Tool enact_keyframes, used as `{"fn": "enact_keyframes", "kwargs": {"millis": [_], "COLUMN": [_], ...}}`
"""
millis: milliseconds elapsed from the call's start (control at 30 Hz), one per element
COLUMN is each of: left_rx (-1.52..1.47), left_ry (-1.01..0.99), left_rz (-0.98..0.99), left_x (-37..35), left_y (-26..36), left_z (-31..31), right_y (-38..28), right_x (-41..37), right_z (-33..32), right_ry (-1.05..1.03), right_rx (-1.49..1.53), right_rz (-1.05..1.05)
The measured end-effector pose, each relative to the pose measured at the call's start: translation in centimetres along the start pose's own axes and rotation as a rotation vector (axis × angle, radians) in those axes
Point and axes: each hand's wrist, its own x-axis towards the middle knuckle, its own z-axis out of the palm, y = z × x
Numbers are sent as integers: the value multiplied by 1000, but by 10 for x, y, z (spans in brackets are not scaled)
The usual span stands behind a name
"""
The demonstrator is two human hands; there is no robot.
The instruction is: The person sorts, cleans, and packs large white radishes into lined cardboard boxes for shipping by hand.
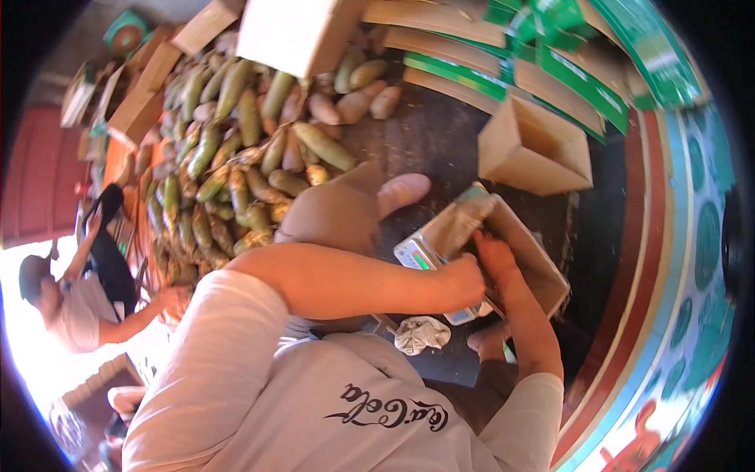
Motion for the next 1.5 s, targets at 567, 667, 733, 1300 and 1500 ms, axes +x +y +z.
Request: {"fn": "enact_keyframes", "kwargs": {"millis": [567, 667, 733, 1300, 1500], "left_rx": [-37, -191, -405, -1307, -1148], "left_ry": [410, 722, 671, 142, 376], "left_rz": [-169, -390, -825, -2363, -2434], "left_x": [-91, -195, -274, -643, -577], "left_y": [-7, -55, -73, 87, 100], "left_z": [-100, -109, -97, 435, 445], "right_y": [-41, -70, -85, -117, -116], "right_x": [-97, -125, -142, -155, -162], "right_z": [-100, -114, -117, -104, -104], "right_ry": [269, 504, 645, 798, 749], "right_rx": [618, 502, 497, 433, 378], "right_rz": [210, 216, 241, 429, 426]}}
